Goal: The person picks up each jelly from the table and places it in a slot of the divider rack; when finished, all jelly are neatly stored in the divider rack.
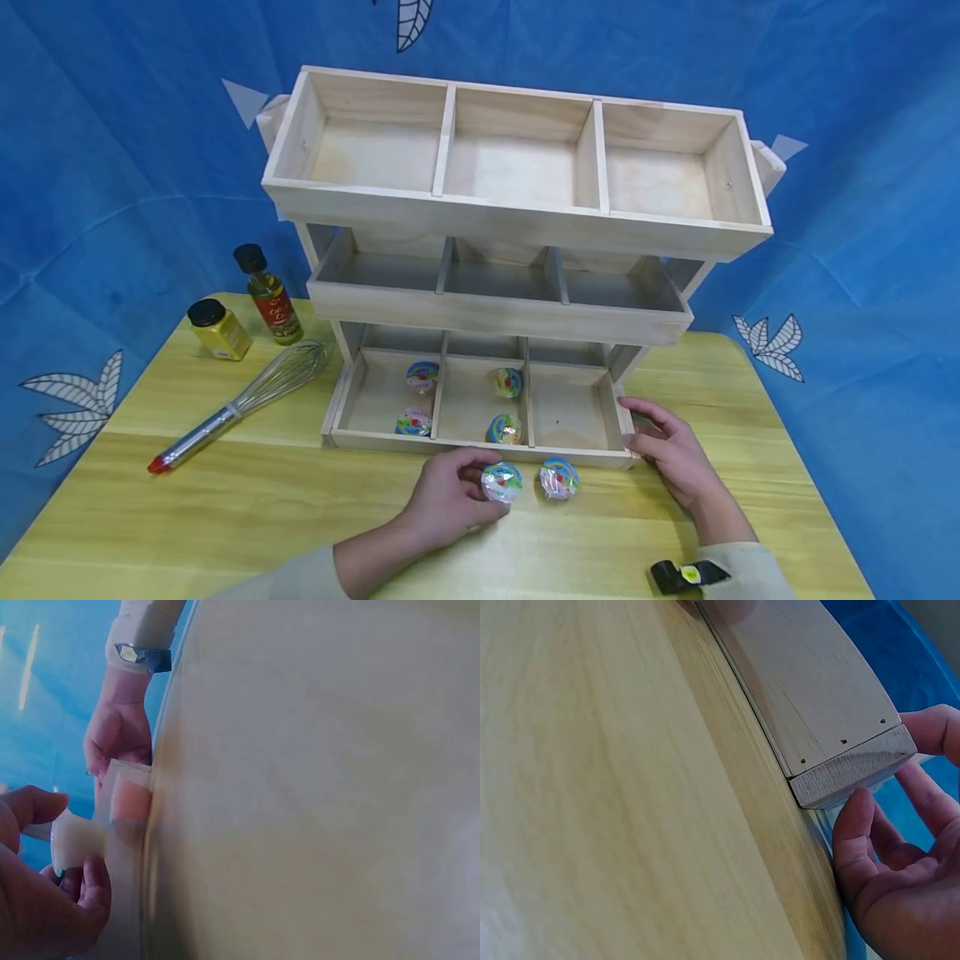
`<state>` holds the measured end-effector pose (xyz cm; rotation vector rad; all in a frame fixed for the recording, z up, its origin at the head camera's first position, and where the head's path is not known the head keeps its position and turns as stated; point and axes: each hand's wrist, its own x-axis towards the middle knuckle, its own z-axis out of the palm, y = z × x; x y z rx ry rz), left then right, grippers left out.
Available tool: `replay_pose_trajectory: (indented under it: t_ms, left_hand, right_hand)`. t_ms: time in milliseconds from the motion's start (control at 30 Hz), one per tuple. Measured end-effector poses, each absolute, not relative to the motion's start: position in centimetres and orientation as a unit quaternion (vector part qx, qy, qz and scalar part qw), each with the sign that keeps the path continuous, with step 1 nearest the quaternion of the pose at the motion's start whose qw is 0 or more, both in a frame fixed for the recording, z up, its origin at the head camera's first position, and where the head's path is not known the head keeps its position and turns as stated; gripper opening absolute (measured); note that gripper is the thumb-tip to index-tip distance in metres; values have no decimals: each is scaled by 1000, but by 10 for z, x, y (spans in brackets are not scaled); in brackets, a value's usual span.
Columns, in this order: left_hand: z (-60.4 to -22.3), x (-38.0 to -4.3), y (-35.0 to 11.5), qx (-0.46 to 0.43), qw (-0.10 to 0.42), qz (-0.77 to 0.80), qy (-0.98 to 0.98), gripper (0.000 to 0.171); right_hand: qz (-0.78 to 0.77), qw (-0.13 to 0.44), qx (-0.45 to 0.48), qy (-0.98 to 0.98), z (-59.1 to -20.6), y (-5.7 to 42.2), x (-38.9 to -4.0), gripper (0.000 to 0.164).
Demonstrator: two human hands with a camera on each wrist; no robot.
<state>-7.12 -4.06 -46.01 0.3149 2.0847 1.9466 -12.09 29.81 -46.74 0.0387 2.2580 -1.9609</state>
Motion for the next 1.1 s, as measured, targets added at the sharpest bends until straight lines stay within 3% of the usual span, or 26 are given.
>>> replay_pose_trajectory:
  t_ms: [400, 1100]
  left_hand:
    - [-439, -79, -24, 140, 158, 699, 683, 50]
    - [-430, -130, 24, 125, 87, 724, 673, 49]
  right_hand:
    - [-653, 74, 14, 753, -467, 298, -121, 57]
    - [-652, 77, 19, 754, -465, 297, -120, 58]
